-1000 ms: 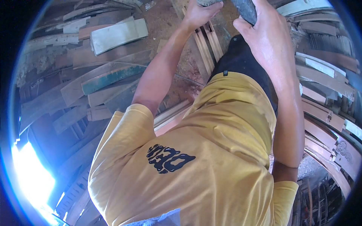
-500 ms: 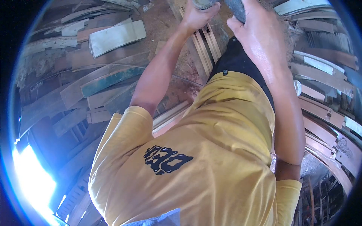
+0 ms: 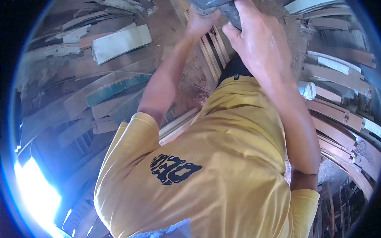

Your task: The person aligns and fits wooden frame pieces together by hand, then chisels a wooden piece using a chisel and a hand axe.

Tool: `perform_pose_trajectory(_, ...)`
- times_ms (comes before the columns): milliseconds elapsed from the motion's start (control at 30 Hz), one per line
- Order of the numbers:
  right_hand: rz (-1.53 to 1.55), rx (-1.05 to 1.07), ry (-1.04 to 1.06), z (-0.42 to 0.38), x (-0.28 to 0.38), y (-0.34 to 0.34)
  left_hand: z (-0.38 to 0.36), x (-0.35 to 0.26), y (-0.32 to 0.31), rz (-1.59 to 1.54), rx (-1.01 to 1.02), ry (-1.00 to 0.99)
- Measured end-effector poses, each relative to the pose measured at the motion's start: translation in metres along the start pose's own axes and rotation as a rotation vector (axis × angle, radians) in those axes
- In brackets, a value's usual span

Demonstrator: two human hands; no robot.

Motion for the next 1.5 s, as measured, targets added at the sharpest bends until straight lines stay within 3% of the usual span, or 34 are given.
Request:
perform_pose_trajectory(33, -0.004, 0.007, -0.004, -0.004, -0.004, -0.005, -0.027, -0.021, 0.023, 0.095, 0.128, -0.385)
perform_pose_trajectory(67, -0.149, 0.147, -0.011, -0.007, -0.010, -0.013, -0.048, -0.035, 0.038, 0.193, 0.254, -0.775)
perform_pose_trajectory(100, -0.293, 0.273, -0.008, -0.004, -0.017, -0.018, -0.047, -0.032, 0.040, 0.193, 0.249, -0.787)
perform_pose_trajectory(167, -0.237, 0.237, 0.085, 0.006, -0.018, -0.011, -0.043, -0.028, 0.037, 0.196, 0.210, -0.789)
perform_pose_trajectory(200, -0.186, 0.210, 0.057, 0.008, -0.009, -0.001, -0.047, -0.031, 0.038, 0.097, 0.251, -0.886)
perform_pose_trajectory(267, -0.125, 0.242, 0.001, -0.007, -0.008, -0.007, -0.053, -0.026, 0.044, 0.128, 0.248, -0.789)
perform_pose_trajectory(333, 0.029, -0.019, 0.085, -0.018, -0.018, -0.029, -0.049, -0.016, 0.051, 0.164, 0.237, -0.718)
perform_pose_trajectory(367, 0.034, -0.024, 0.091, -0.015, -0.017, -0.030, -0.047, -0.016, 0.052, 0.346, 0.197, -0.973)
perform_pose_trajectory(433, -0.329, 0.338, 0.086, -0.007, -0.014, -0.030, -0.048, -0.017, 0.050, 0.529, 0.156, -1.248)
perform_pose_trajectory(467, -0.311, 0.343, 0.104, -0.001, -0.007, -0.020, -0.050, -0.027, 0.046, 0.409, 0.065, -1.273)
perform_pose_trajectory(500, -0.311, 0.344, 0.097, 0.001, -0.004, -0.017, -0.054, -0.024, 0.050, 0.349, 0.124, -1.093)
perform_pose_trajectory(567, -0.035, 0.134, 0.153, -0.001, 0.002, -0.012, -0.061, -0.015, 0.058, 0.205, 0.180, -0.727)
perform_pose_trajectory(633, -0.013, 0.076, 0.145, -0.011, -0.004, -0.028, -0.062, -0.016, 0.062, 0.238, 0.243, -0.448)
perform_pose_trajectory(700, -0.357, 0.364, 0.039, -0.008, -0.012, -0.041, -0.056, -0.020, 0.054, 0.280, 0.214, -0.797)
perform_pose_trajectory(733, -0.329, 0.380, 0.035, -0.002, -0.013, -0.037, -0.048, -0.011, 0.053, 0.328, 0.122, -1.051)
perform_pose_trajectory(833, -0.238, 0.283, 0.042, 0.008, -0.017, -0.022, -0.031, -0.022, 0.040, 0.355, 0.011, -1.362)
perform_pose_trajectory(867, -0.158, 0.217, 0.063, 0.009, -0.031, -0.026, 0.016, -0.015, 0.036, 0.693, 0.023, -1.299)
perform_pose_trajectory(900, -0.155, 0.226, 0.073, 0.011, -0.025, -0.021, 0.037, -0.011, 0.031, 0.276, 0.285, -0.824)
perform_pose_trajectory(933, -0.121, 0.196, -0.001, 0.014, -0.016, -0.007, 0.058, -0.006, 0.027, -0.205, 0.337, -0.347)
perform_pose_trajectory(1033, -0.001, 0.124, -0.179, 0.019, -0.013, 0.012, -0.048, -0.046, 0.034, -0.107, 0.149, -0.527)
perform_pose_trajectory(1067, -0.022, 0.060, -0.127, 0.019, -0.019, 0.014, -0.050, -0.046, 0.033, -0.044, 0.112, -0.815)
perform_pose_trajectory(1167, -0.018, -0.015, -0.020, 0.013, -0.022, 0.020, -0.036, -0.054, 0.042, -0.088, 0.304, -0.630)
perform_pose_trajectory(1233, 0.028, 0.113, -0.344, 0.021, -0.007, 0.026, -0.036, -0.069, 0.039, -0.114, 0.266, -0.622)
perform_pose_trajectory(1267, 0.021, 0.025, -0.197, 0.023, -0.009, 0.021, -0.034, -0.067, 0.039, -0.048, 0.221, -0.572)
perform_pose_trajectory(1433, 0.043, 0.090, -0.287, 0.021, -0.008, 0.026, -0.032, -0.055, 0.038, 0.003, 0.171, -0.502)
perform_pose_trajectory(1500, 0.047, 0.099, -0.289, 0.019, -0.006, 0.024, -0.026, -0.044, 0.037, -0.104, 0.064, -0.612)
Point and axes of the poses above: each hand's wrist, its own z-axis towards the middle knuckle, its own y-axis out of the back of the hand, x = y × z, the point moved 1 cm from there along z, towards the middle knuckle, and after that the axes turned 9 degrees about -x, right-handed, at the moved point
